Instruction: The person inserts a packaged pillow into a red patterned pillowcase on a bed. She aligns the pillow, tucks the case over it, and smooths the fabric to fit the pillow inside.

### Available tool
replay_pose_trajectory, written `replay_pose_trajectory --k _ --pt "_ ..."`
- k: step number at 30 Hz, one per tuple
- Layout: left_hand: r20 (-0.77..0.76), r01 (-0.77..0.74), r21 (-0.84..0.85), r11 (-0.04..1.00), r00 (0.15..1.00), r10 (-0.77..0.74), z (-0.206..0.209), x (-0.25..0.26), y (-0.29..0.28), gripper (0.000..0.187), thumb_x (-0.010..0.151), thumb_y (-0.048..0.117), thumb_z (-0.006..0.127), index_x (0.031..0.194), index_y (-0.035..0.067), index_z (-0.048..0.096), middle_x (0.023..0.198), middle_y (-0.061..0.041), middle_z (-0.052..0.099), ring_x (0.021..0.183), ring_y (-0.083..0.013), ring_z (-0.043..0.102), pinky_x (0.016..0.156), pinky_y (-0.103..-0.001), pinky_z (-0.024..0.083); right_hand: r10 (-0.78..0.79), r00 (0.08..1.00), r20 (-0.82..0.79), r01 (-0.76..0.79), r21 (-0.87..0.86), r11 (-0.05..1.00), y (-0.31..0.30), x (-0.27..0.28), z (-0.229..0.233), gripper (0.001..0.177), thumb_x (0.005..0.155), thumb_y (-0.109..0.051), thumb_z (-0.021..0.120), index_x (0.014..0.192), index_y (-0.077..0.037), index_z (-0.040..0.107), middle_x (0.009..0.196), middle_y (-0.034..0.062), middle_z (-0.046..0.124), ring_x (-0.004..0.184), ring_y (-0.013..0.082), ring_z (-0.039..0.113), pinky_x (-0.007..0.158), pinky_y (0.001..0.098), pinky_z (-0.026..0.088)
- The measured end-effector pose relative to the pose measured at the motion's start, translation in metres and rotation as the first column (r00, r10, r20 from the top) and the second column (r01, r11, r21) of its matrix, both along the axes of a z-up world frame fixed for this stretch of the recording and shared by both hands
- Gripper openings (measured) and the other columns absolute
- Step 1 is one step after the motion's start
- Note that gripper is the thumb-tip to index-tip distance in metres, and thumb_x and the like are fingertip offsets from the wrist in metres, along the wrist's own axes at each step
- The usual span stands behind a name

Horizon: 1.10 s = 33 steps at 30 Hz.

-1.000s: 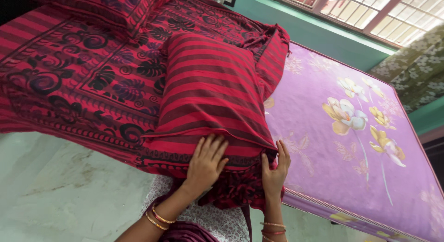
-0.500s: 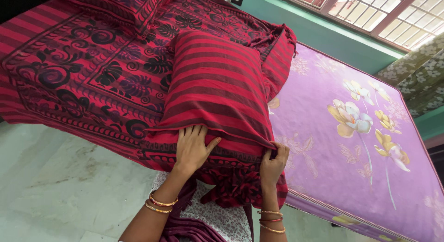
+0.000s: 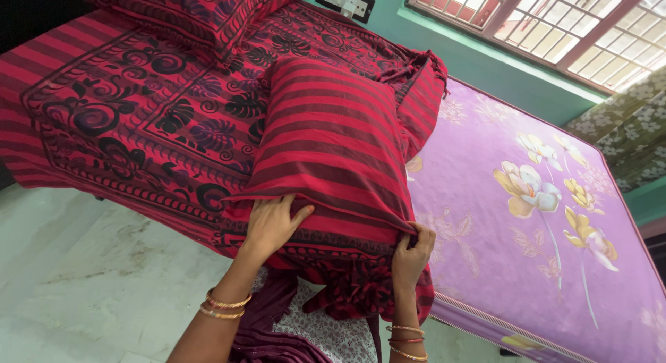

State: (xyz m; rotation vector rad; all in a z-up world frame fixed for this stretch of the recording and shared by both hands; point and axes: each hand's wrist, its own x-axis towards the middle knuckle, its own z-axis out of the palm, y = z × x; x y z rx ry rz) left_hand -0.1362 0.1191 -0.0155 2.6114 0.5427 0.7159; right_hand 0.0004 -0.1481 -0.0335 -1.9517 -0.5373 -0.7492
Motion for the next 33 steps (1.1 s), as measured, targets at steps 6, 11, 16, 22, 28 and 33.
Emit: replay_pose_trajectory --k 6,11,16,22,28,33 --pt "0.110 -0.164 0.174 0.971 0.983 0.147 -0.027 -0.040 -0.006 0.073 0.092 0.060 0.053 0.141 0.007 0.055 0.143 -0.019 0.055 0.135 -0.0422 0.044 0.114 -0.062 0.026 0.008 0.997 -0.076 -0.004 0.056 0.998 0.000 0.007 -0.004 0.017 0.093 0.003 0.059 0.109 -0.001 0.064 0.108 0.0142 0.057 0.104 0.0303 0.058 0.092 0.0414 0.046" --pt "0.234 0.016 -0.115 0.993 0.972 0.011 -0.052 -0.038 0.010 0.078 0.095 0.059 0.055 0.147 0.001 0.049 0.151 -0.024 0.048 0.140 -0.0443 0.040 0.115 -0.053 0.031 -0.035 0.999 -0.007 0.035 0.036 0.999 0.004 0.009 -0.013 0.014 0.095 0.002 0.061 0.108 -0.001 0.064 0.107 0.0147 0.056 0.105 0.0318 0.056 0.094 0.0427 0.045" --pt "0.227 0.090 -0.258 0.962 0.973 -0.030 -0.067 -0.024 0.025 0.078 0.096 0.059 0.061 0.145 0.000 0.049 0.149 -0.025 0.050 0.142 -0.0418 0.043 0.118 -0.049 0.033 -0.048 0.999 -0.007 0.049 0.047 0.998 0.005 0.009 -0.018 0.014 0.096 0.002 0.060 0.109 -0.001 0.063 0.107 0.0145 0.055 0.106 0.0319 0.056 0.096 0.0432 0.044" --pt "0.250 0.174 -0.410 0.895 0.966 -0.074 -0.068 -0.006 0.045 0.073 0.094 0.055 0.062 0.143 0.003 0.052 0.149 -0.023 0.051 0.142 -0.0396 0.044 0.115 -0.046 0.035 -0.075 0.997 0.009 0.075 0.042 0.996 0.010 0.009 -0.018 0.011 0.097 0.001 0.060 0.108 -0.001 0.062 0.106 0.0141 0.054 0.105 0.0317 0.054 0.095 0.0439 0.043" --pt "0.323 0.199 -0.448 0.871 0.945 -0.049 -0.082 -0.007 0.050 0.060 0.096 0.047 0.064 0.136 0.003 0.060 0.142 -0.019 0.059 0.135 -0.0358 0.052 0.113 -0.045 0.039 -0.080 0.997 0.006 0.080 0.041 0.996 0.011 0.007 -0.021 0.012 0.097 0.001 0.059 0.109 -0.001 0.061 0.108 0.0141 0.054 0.106 0.0316 0.054 0.095 0.0434 0.044" --pt "0.529 -0.222 -0.340 0.914 0.758 0.381 -0.101 -0.024 0.016 0.039 0.100 0.029 0.066 0.129 0.003 0.067 0.132 -0.016 0.061 0.129 -0.0339 0.052 0.111 -0.048 0.039 -0.023 1.000 -0.016 0.024 0.072 0.997 0.005 0.011 -0.021 0.012 0.099 0.000 0.059 0.111 0.001 0.061 0.110 0.0149 0.055 0.107 0.0309 0.055 0.096 0.0420 0.045"
